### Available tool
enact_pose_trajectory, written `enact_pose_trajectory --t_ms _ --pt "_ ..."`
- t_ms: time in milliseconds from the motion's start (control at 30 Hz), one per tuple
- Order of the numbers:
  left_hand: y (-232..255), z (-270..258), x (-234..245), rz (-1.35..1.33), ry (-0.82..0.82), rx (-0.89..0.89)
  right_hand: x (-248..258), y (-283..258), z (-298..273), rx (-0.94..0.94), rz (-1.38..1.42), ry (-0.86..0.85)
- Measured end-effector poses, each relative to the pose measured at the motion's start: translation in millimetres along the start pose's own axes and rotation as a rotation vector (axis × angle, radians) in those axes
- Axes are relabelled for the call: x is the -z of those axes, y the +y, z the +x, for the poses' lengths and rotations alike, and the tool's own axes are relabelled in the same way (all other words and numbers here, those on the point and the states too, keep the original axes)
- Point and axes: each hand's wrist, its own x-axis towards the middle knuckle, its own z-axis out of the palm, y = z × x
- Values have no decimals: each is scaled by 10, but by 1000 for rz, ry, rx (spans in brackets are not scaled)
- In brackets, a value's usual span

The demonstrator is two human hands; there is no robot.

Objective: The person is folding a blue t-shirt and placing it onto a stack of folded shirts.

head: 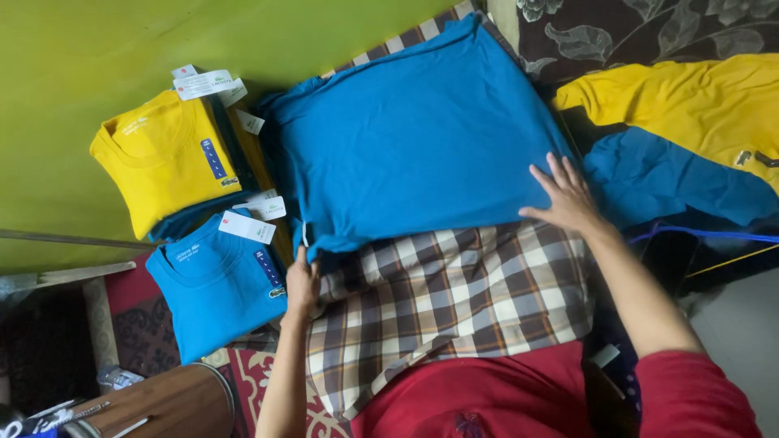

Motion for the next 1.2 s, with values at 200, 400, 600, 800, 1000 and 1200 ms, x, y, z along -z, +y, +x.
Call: enact_pose_trajectory --t_ms 200,400,600,800,1000,1200 --pt "726 97 636 13 -12 -27 144 263 -47 74 44 -42" --pt "938 -295 798 461 -270 -131 -278 962 168 -53 -65 297" --pt "294 -511 502 436 -450 -220 163 1090 -193 -17 161 160" --pt "435 -597 563 564 -906 -59 200 1499 -614 -88 -24 -99" --pt "511 64 1004 -888 -484 -34 687 1403 -77 -222 619 -61" --pt "585 806 583 -853 99 229 706 851 996 -600 972 209"
